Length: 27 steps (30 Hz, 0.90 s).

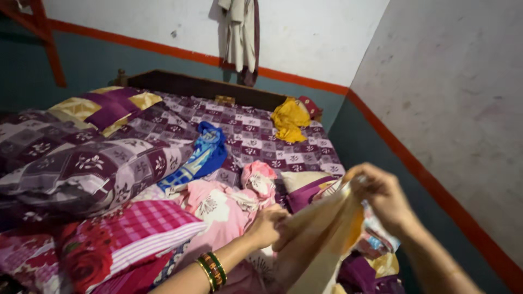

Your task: The person folds several pieces of clothing on a bed. They pick up a purple and gold patterned cloth, fold it neatly, and place it on a pile. They then fold a blue floral cloth and a yellow towel, stacking each on the bed.

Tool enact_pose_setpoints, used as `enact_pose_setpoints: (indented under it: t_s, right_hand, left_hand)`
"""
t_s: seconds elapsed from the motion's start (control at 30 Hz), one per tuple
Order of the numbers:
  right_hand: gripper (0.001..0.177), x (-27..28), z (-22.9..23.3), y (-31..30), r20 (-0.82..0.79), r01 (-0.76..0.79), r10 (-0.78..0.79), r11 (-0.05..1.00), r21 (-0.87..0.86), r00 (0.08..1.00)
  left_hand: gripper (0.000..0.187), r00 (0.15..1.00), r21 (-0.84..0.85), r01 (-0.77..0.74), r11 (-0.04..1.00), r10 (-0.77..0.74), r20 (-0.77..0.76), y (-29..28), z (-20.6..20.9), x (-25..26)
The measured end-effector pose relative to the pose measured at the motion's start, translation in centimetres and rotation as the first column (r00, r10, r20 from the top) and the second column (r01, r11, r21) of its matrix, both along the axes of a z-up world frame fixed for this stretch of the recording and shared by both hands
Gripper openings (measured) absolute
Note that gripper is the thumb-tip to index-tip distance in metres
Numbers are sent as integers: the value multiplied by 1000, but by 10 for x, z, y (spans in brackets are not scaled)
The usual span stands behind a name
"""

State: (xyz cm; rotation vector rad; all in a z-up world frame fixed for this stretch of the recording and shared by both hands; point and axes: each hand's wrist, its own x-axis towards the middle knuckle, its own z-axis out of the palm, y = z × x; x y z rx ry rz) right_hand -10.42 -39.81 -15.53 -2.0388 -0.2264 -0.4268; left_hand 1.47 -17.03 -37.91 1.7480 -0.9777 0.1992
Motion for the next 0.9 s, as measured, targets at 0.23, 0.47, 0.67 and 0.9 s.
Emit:
enact_pose_setpoints:
  t_s: [0.23, 0.47, 0.67, 0.9]
  right_hand:
    - [13, -10, 109, -14, 153, 114, -121, 992, 52, 981]
    - [18, -20, 177, -28, 361, 92, -112, 993, 72, 926]
    - [11, -21, 184, -63, 456, 264, -170, 953, -149, 873]
    - [15, -23, 175, -140, 548, 267, -228, 964, 9, 805]
  left_hand:
    - [22, 788, -431, 148, 890, -370, -493, -24, 10, -7]
    - [29, 971, 501, 181, 846, -235, 46, -32, 1, -44]
    - [15, 903, 340, 10, 940, -155, 400, 12, -38, 5]
    - [25, 964, 438, 261, 860, -256, -73, 101, 1, 34]
